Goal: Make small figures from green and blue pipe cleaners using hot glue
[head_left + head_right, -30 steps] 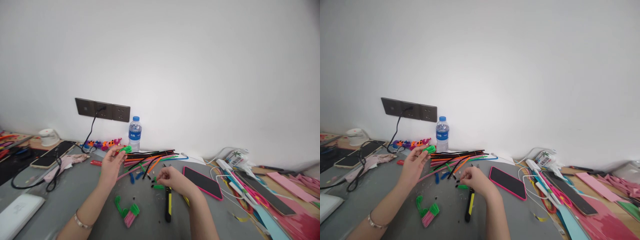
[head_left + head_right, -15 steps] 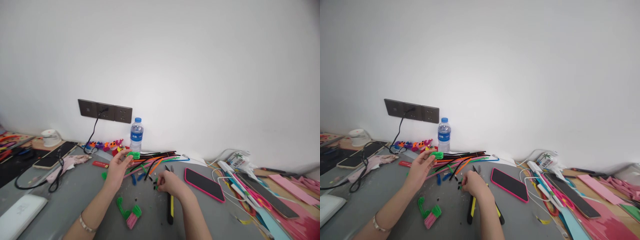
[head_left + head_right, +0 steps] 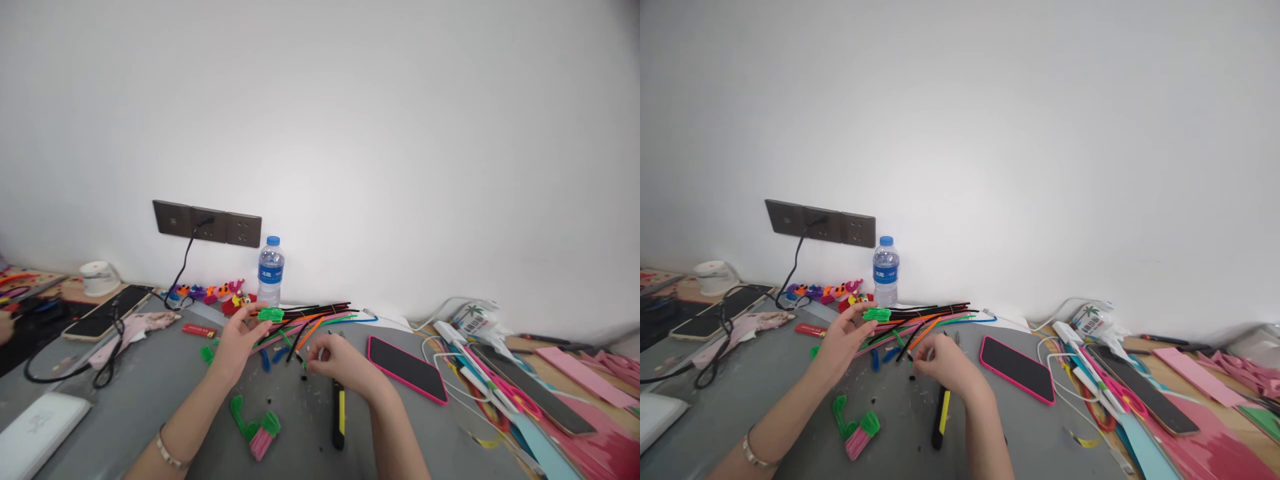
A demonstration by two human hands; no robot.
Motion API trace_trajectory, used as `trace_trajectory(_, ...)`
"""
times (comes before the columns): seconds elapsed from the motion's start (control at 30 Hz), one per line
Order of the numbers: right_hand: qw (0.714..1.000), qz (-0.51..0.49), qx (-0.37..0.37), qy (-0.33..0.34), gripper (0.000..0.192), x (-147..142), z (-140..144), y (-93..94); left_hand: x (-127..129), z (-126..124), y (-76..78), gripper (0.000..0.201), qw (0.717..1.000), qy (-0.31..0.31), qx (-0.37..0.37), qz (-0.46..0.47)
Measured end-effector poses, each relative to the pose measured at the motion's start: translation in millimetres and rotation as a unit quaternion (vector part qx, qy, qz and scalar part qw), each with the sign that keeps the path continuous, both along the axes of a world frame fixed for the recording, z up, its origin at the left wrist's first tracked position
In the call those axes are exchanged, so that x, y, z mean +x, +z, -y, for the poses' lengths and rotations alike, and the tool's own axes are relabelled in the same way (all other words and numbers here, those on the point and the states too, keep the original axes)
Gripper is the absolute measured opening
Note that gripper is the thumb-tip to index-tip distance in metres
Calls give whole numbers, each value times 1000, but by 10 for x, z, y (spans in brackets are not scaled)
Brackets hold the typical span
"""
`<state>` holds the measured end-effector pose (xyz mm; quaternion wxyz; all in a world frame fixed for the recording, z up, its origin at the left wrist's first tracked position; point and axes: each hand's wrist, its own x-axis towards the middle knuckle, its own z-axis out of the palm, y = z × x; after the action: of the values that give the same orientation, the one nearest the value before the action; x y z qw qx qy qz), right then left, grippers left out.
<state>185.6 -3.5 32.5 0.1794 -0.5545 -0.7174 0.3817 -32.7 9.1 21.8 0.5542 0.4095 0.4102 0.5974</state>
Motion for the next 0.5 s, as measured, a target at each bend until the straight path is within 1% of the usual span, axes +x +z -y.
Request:
trace_trajectory(0.03,999,-32,23,-7,5,-9,-4,34,7,5,7,36,1000,-5,-4,-5)
trace_trajectory(0.1,993,-110,50,-19,10,-40,-17,101,20,11,9,33,1000,-17,-6,-10)
trace_trajectory(0.17,980,-187,53,-34,17,-79,-39,145,30,10,-11,31,999,-33,-2,-15)
trace_trajectory(0.27,955,-284,52,-69,27,-133,-78,154,37,-2,-65,30,998,-63,-3,-29)
trace_trajectory(0.37,939,-332,35,-82,31,-170,-108,120,43,-11,-102,30,996,-80,4,-47)
trace_trajectory(0.5,940,-332,19,-80,29,-198,-117,95,60,3,-94,30,993,-90,14,-73)
